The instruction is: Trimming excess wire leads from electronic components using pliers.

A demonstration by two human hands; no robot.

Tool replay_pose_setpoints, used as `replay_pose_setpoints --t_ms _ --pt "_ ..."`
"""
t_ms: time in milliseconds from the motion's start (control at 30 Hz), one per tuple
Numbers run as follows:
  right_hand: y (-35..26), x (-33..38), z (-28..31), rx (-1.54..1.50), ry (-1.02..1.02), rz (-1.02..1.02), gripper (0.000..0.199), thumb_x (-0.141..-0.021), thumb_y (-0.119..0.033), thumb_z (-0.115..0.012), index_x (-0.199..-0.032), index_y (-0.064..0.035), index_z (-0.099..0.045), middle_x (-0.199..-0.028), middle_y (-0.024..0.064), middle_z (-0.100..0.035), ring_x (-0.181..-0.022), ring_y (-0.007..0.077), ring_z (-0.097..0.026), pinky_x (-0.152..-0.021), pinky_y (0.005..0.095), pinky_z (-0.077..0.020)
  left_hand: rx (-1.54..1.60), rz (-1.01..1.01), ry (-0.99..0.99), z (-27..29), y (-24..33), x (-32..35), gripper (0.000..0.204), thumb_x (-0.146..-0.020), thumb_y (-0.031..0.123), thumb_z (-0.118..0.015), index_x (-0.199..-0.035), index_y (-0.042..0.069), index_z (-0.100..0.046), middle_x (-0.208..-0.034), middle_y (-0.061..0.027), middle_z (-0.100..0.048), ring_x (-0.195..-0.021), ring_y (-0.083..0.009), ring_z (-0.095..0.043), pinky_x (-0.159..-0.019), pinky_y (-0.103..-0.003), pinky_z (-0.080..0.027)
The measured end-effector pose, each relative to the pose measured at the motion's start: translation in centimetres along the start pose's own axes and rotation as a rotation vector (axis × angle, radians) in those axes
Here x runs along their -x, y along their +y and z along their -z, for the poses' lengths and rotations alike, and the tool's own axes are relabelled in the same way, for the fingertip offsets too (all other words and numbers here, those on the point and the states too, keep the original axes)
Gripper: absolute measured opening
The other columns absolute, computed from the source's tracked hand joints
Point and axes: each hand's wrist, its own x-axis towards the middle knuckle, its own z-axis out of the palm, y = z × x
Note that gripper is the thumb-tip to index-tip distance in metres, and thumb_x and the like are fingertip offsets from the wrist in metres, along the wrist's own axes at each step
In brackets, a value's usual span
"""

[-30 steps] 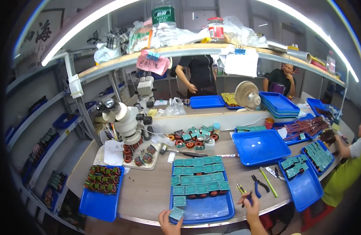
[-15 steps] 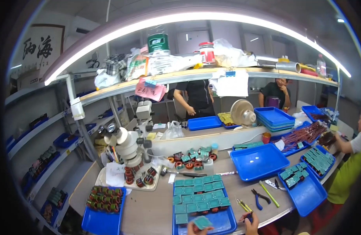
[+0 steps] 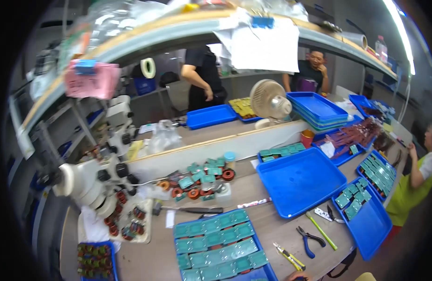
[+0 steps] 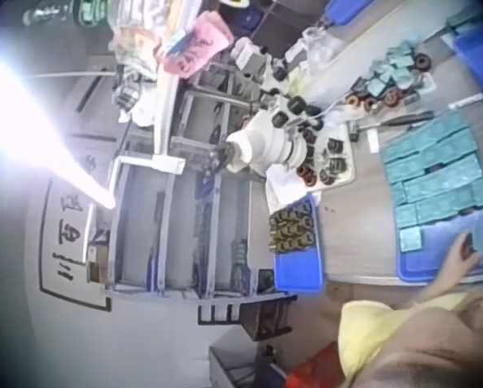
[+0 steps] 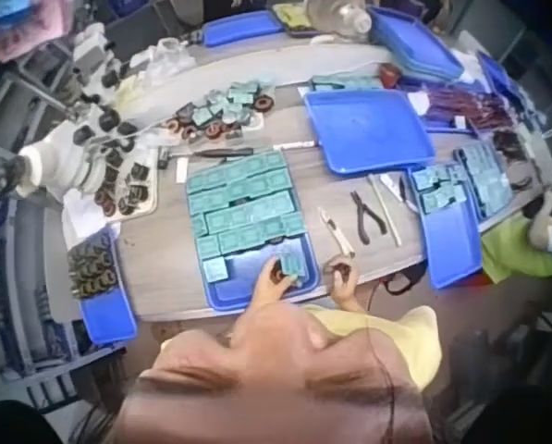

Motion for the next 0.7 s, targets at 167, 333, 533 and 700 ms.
replay_pose_setpoints --t_ms 167,333,533,700 --pt "-0.9 -1.5 0.4 0.146 -0.251 0.105 0.022 -0.084 -0.021 -0.054 -0.086 0.0005 -0.05 -0.076 0.0131 -0.051 -0.066 0.0219 -0.051 -0.059 0.0319 -0.042 -0.185 0.142 -0.112 5.2 -7.6 -4.2 0.053 -0.077 -0.004 -0.061 -0.122 -0.001 -0.033 -0.104 -0.0125 -0.055 -0.092 -0.0189 -0.057 -0.079 -0.032 -0.048" --pt "2.0 1.2 0.4 0.283 -0.052 0.058 0.03 -0.084 -0.032 -0.056 -0.076 -0.0028 -0.054 -0.068 0.0096 -0.052 -0.057 0.0208 -0.048 -0.055 0.0299 -0.0395 -0.386 0.22 -0.182 11.8 -15.0 -4.4 0.066 -0.077 0.001 -0.062 -0.129 -0.001 -0.02 -0.112 -0.0145 -0.051 -0.1 -0.0207 -0.054 -0.084 -0.033 -0.046" --pt "1.4 2.0 0.0 0.029 -0.006 -0.076 0.038 -0.083 -0.034 -0.061 -0.079 0.0024 -0.053 -0.076 0.0099 -0.051 -0.069 0.0167 -0.048 -0.064 0.0271 -0.0403 -0.629 0.278 -0.225 14.3 -17.7 -2.4 0.084 -0.078 0.008 -0.064 -0.137 0.0 -0.005 -0.122 -0.017 -0.047 -0.11 -0.0227 -0.05 -0.089 -0.033 -0.044" --pt "-0.1 -0.4 -0.1 -0.003 -0.078 0.036 0.03 -0.084 -0.027 -0.057 -0.078 0.0019 -0.052 -0.073 0.0128 -0.051 -0.065 0.0219 -0.05 -0.062 0.0314 -0.0413 0.164 0.271 -0.395 3.0 -8.1 -1.7 0.068 -0.088 0.041 -0.05 -0.142 0.021 -0.014 -0.146 -0.0129 -0.007 -0.133 -0.0329 -0.012 -0.104 -0.056 -0.005"
